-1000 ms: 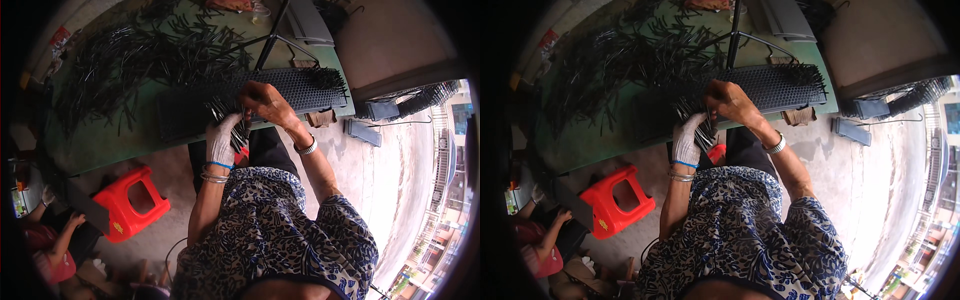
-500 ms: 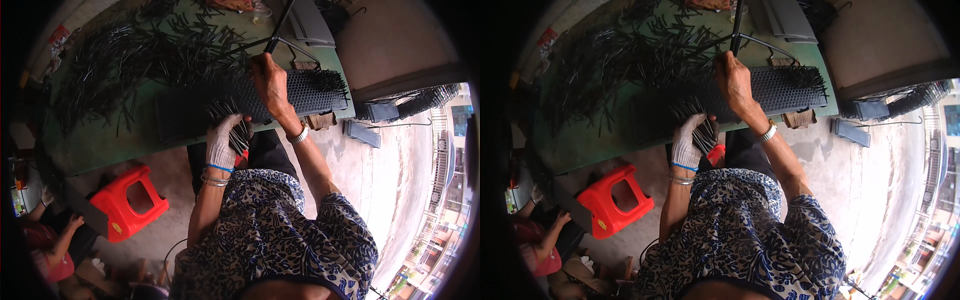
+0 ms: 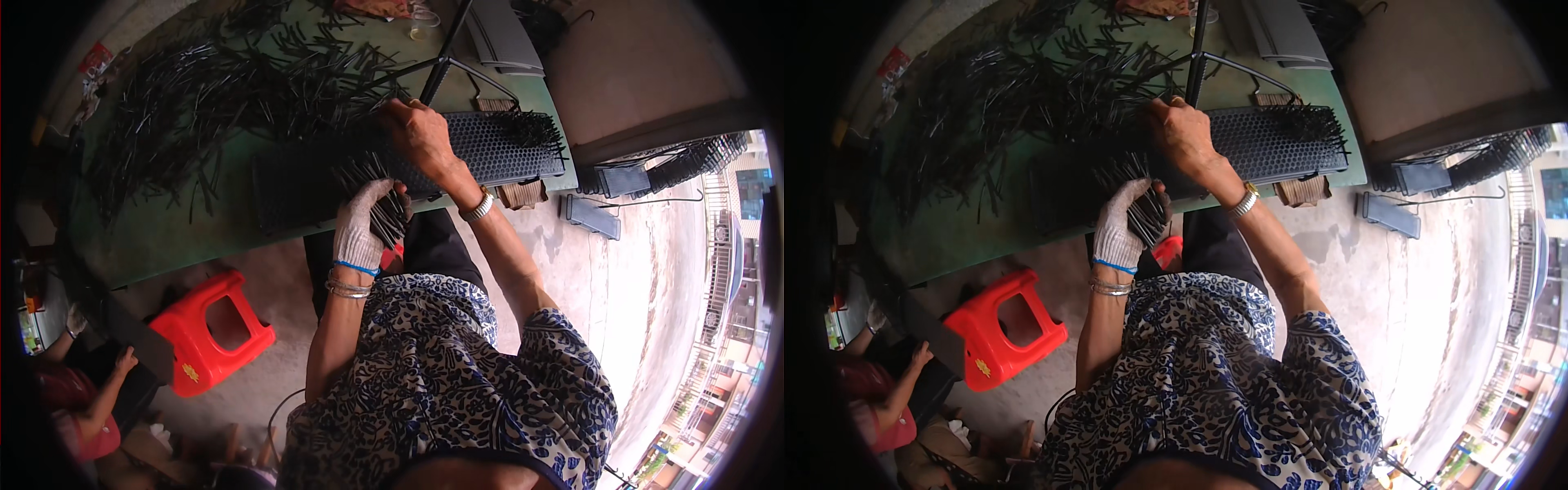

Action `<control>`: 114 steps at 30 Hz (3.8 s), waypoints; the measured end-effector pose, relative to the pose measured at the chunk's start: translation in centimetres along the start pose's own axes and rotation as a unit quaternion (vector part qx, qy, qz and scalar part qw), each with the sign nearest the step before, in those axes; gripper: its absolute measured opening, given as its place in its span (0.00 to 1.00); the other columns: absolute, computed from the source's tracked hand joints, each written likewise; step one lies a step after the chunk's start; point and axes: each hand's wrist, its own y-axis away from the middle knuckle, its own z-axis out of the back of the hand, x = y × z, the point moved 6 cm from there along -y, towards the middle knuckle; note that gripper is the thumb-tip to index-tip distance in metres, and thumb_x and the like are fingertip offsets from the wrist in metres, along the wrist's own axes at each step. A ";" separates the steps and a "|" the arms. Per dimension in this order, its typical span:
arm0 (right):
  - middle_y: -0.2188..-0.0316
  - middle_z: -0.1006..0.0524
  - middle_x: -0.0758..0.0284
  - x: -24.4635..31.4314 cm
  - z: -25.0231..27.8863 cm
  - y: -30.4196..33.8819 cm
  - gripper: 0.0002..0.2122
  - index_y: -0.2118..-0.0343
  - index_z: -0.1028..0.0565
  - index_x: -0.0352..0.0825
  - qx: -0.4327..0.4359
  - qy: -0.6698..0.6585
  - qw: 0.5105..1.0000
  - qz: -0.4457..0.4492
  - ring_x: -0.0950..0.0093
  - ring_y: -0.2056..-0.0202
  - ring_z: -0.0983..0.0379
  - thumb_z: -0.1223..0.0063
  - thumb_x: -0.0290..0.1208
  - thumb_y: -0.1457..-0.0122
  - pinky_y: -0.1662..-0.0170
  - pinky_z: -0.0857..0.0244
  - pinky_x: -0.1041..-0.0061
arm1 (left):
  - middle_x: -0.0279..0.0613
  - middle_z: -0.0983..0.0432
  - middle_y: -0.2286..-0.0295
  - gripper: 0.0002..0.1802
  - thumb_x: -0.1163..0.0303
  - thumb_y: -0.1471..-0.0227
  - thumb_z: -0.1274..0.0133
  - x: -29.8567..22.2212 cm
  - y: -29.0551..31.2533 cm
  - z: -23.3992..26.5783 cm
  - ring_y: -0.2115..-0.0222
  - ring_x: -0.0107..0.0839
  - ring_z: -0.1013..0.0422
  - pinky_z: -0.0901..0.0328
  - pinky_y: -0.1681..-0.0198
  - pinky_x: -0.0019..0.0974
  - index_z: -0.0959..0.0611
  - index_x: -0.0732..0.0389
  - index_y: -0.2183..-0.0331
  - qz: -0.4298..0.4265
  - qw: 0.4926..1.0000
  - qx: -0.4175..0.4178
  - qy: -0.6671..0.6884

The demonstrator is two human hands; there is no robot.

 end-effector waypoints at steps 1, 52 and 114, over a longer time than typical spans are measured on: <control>0.73 0.25 0.58 0.0 0.9 0.4 0.10 0.63 0.26 0.37 -0.027 0.012 0.999 -0.020 0.56 0.71 0.28 0.46 0.36 0.44 0.69 0.33 0.64 | 0.41 0.23 0.73 0.08 0.70 0.48 0.47 -0.1 0.1 0.0 0.73 0.32 0.25 0.27 0.71 0.35 0.21 0.65 0.68 -0.011 1.000 -0.005 -0.007; 0.77 0.24 0.65 1.4 4.1 4.5 0.06 0.66 0.26 0.26 0.219 -0.401 0.874 -0.167 0.79 0.75 0.25 0.50 0.24 0.41 0.69 0.32 0.80 | 0.42 0.21 0.69 0.09 0.72 0.49 0.48 -0.3 0.0 -0.8 0.70 0.31 0.25 0.30 0.70 0.33 0.19 0.66 0.66 -0.128 0.975 -0.011 -0.178; 0.72 0.25 0.62 -0.8 4.3 -2.5 0.03 0.65 0.30 0.31 0.095 -0.186 0.968 0.140 0.70 0.72 0.25 0.51 0.21 0.42 0.70 0.32 0.73 | 0.41 0.23 0.74 0.07 0.68 0.46 0.47 1.3 0.1 -0.3 0.74 0.36 0.25 0.26 0.70 0.41 0.21 0.61 0.69 -0.012 0.999 0.029 -0.024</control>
